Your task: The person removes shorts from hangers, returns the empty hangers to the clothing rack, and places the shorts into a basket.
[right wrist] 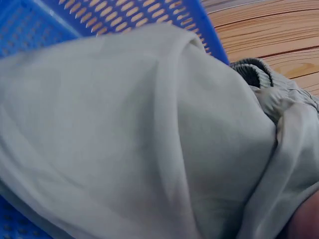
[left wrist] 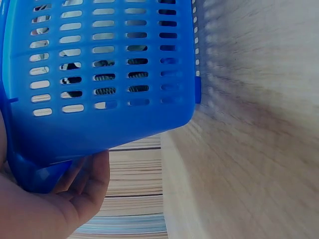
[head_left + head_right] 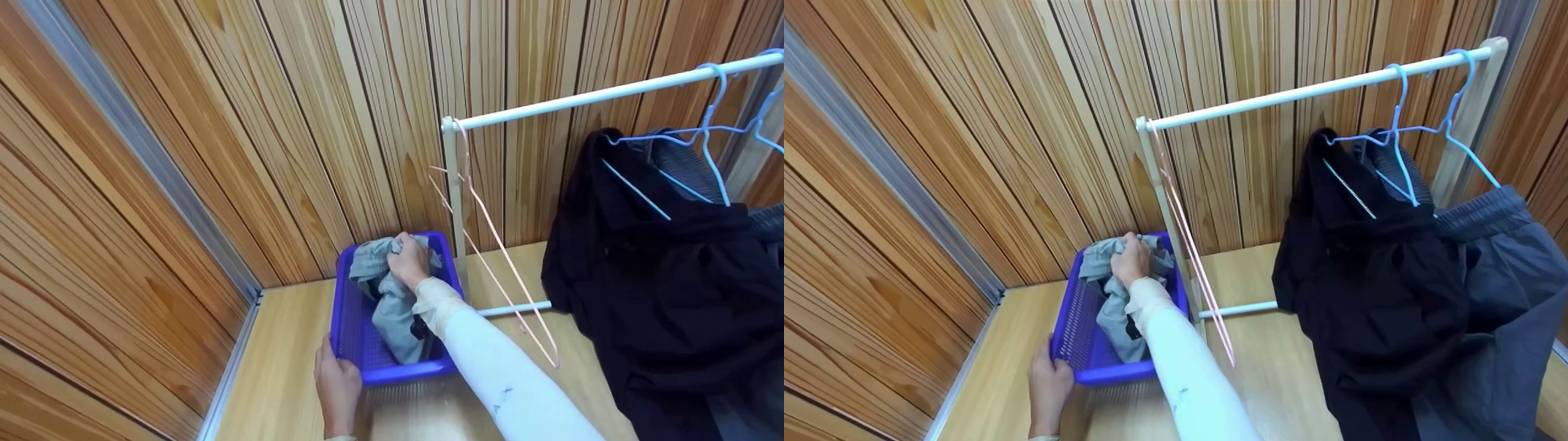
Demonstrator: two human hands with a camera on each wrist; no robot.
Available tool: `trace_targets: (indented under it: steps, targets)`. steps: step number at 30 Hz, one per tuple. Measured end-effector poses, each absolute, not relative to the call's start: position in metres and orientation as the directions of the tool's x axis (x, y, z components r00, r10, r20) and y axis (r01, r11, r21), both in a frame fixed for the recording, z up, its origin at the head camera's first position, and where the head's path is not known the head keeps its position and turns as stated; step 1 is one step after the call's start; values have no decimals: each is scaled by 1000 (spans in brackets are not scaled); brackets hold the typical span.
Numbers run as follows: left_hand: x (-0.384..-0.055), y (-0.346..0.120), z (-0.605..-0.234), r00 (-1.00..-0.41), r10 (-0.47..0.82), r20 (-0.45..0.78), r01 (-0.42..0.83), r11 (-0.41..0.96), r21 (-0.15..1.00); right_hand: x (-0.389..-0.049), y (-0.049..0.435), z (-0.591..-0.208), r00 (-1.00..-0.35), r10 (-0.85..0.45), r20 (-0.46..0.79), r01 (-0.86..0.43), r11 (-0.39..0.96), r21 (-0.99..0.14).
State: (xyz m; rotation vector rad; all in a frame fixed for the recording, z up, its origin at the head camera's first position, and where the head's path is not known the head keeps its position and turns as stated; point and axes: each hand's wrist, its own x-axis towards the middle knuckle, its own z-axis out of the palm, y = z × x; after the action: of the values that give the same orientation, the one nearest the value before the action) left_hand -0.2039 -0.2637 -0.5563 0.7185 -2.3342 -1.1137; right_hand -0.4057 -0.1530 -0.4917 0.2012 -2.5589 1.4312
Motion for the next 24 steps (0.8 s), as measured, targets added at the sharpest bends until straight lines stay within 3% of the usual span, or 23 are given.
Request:
trace_targets:
  steps: [8, 16, 24]
  targets:
    - [-204, -261, -558, -773, -620, 136, -278, 523, 806, -404, -150, -499, -978, -67, 195, -197, 583, -788]
    - [-204, -267, -559, -768, -609, 198, -227, 548, 805, -393, -152, -479, -997, -73, 36, -74, 621, -781]
    - [-201, -269, -558, -784, -595, 173, -231, 540, 809, -358, -143, -455, -963, -121, 240, -269, 472, -840]
